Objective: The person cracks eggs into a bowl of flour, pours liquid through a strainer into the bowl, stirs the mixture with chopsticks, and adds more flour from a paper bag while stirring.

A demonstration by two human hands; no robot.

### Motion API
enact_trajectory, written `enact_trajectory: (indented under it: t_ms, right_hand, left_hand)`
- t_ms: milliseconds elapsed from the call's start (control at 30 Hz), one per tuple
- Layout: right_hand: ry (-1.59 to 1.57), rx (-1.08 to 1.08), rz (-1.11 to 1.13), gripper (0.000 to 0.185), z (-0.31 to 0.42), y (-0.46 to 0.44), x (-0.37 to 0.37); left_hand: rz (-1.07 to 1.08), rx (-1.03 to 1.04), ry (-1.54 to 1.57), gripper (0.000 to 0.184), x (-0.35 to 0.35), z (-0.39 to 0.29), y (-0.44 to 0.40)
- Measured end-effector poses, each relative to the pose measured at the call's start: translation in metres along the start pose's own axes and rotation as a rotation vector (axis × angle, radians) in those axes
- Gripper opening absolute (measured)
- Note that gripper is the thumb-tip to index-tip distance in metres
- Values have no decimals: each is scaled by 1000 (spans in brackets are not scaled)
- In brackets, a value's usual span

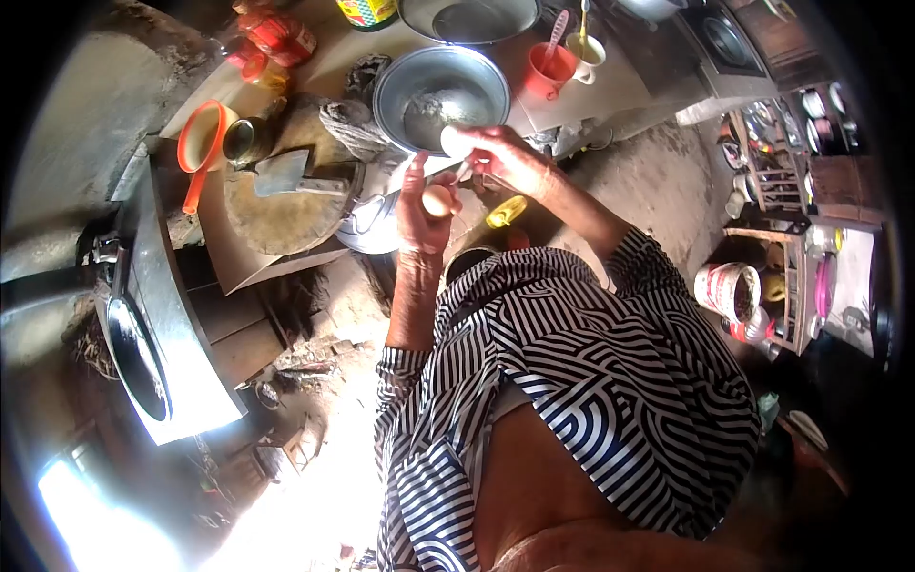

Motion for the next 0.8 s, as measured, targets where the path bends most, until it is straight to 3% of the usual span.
enact_trajectory:
  t_ms: [100, 233, 400, 467, 533, 667, 733, 800]
  right_hand:
    - [92, -92, -168, 31, 19, 8, 0]
    - [143, -197, -167, 30, 19, 12, 13]
    - [208, -489, -184, 28, 8, 1, 17]
    - [430, -523, -247, 34, 8, -7, 10]
    - [640, -769, -349, 38, 22, -11, 15]
    - [727, -1055, -452, 40, 55, 4, 35]
    - [858, -1016, -438, 40, 44, 0, 38]
    - [1055, -1181, -442, 34, 32, -16, 36]
  left_hand:
    - [-3, 9, 98, 33, 1, -13, -12]
    - [210, 72, 273, 21, 13, -26, -22]
    - [238, 130, 325, 22, 18, -19, -43]
    - [191, 152, 345, 28, 19, -15, -47]
    - [174, 170, 294, 32, 19, -14, -54]
    - [212, 118, 339, 34, 25, -9, -58]
    - [170, 173, 338, 35, 38, -10, -56]
    - [249, 128, 332, 36, 42, -9, -59]
Point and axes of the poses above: each hand's wrist, its own y-axis away from the middle knuckle, its own x-axis out of the palm, z = x × y, the point moved 1 cm from there along -y, towards the middle knuckle, and after that the axes turned 3 degrees about -z, right-handed, at the moved point
